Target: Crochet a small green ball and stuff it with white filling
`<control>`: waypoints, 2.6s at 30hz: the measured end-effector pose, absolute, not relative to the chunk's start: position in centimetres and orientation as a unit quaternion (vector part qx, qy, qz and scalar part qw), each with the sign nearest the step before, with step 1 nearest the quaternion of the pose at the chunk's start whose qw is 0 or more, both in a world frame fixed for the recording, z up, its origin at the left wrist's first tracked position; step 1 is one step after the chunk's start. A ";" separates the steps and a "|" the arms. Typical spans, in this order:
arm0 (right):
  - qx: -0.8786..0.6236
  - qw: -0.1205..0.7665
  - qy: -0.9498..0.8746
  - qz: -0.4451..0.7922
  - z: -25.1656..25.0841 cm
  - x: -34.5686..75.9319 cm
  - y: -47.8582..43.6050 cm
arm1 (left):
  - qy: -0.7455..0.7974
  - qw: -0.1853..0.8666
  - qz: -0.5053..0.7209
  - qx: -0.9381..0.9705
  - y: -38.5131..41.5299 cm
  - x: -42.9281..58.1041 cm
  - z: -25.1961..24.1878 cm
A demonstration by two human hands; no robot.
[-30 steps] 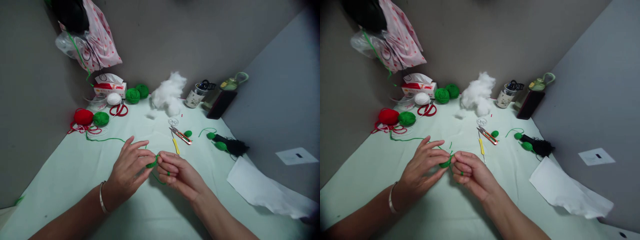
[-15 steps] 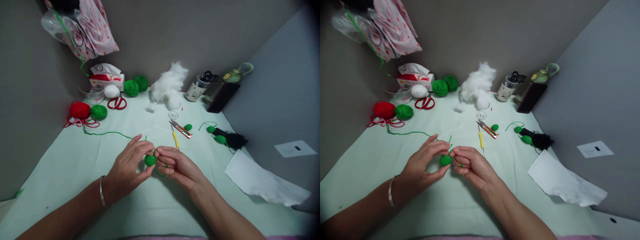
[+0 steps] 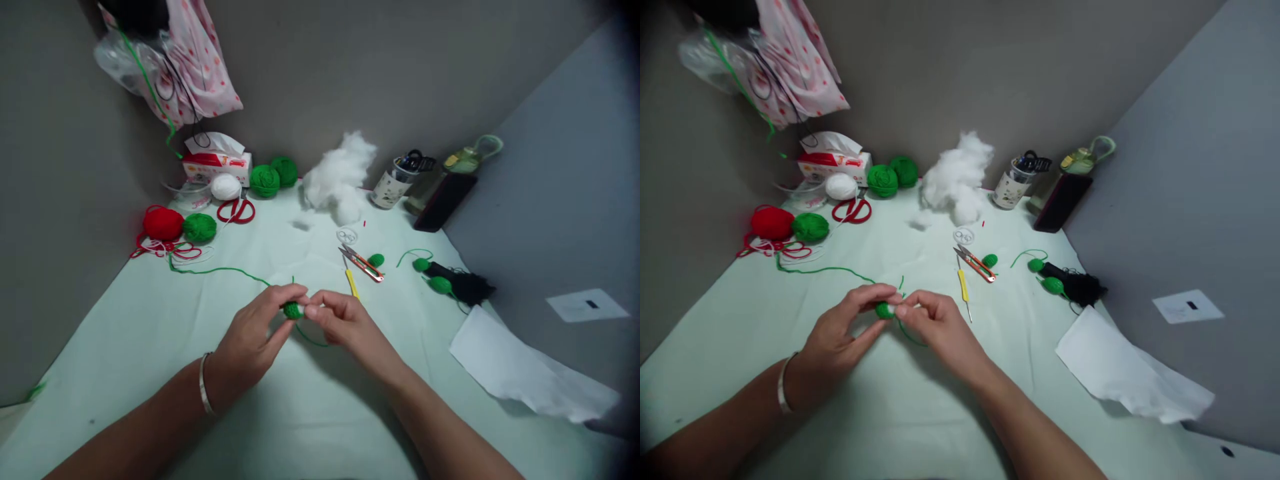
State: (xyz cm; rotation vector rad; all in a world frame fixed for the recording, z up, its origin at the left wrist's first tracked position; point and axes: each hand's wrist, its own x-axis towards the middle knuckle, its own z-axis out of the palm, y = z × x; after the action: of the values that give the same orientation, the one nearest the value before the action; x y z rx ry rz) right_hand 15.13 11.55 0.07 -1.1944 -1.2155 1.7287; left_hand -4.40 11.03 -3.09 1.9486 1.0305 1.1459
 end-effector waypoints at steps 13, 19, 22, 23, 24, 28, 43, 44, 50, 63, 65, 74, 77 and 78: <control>-0.526 0.367 -0.613 0.461 -1.3 13.1 9.6 | 0.401 0.643 0.458 0.464 10.9 -2.3 -2.6; -0.524 0.340 -0.690 0.366 -1.6 12.1 8.4 | 0.383 0.649 0.484 0.445 9.9 -1.6 -3.2; -0.514 0.335 -0.709 0.348 -1.5 12.0 8.3 | 0.404 0.616 0.474 0.483 10.2 -1.9 -3.2; -0.511 0.335 -0.718 0.334 -1.6 11.9 8.3 | 0.407 0.616 0.467 0.487 10.3 -2.0 -3.1; -0.509 0.334 -0.728 0.316 -1.7 11.8 8.3 | 0.407 0.624 0.458 0.485 10.5 -2.1 -3.1; -0.508 0.331 -0.752 0.260 -2.9 11.0 8.4 | 0.405 0.666 0.441 0.445 11.3 -2.1 -2.8; -0.717 0.148 -0.674 0.104 -1.6 20.2 15.1 | 0.459 0.618 0.462 0.440 12.8 -4.5 -2.3; -0.727 0.120 -0.671 0.081 -2.2 20.6 15.5 | 0.460 0.616 0.458 0.446 12.8 -4.4 -2.4; -0.707 0.111 -0.691 0.101 -3.9 20.6 15.9 | 0.480 0.576 0.416 0.514 12.7 -4.1 -2.5; -0.453 0.329 -0.493 0.666 -0.3 16.2 12.4 | 0.512 0.466 0.406 0.597 12.8 -4.5 -2.4; -0.420 0.309 -0.442 0.730 -0.1 15.1 11.4 | 0.518 0.448 0.407 0.604 12.9 -4.5 -2.6; -0.370 0.275 -0.380 0.802 -0.8 14.4 10.8 | 0.490 0.387 0.396 0.674 12.6 -4.4 -3.2; -0.371 0.273 -0.372 0.806 -1.0 14.5 10.9 | 0.479 0.379 0.390 0.689 12.4 -4.3 -3.4; -0.370 0.272 -0.363 0.811 -1.1 14.5 10.9 | 0.478 0.376 0.388 0.693 12.4 -4.3 -3.5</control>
State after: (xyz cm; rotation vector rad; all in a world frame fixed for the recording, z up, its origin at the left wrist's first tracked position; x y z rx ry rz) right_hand 14.47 10.91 -1.06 -0.9952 -0.9782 2.1829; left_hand -4.32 12.37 -3.49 1.7720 1.2220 0.9919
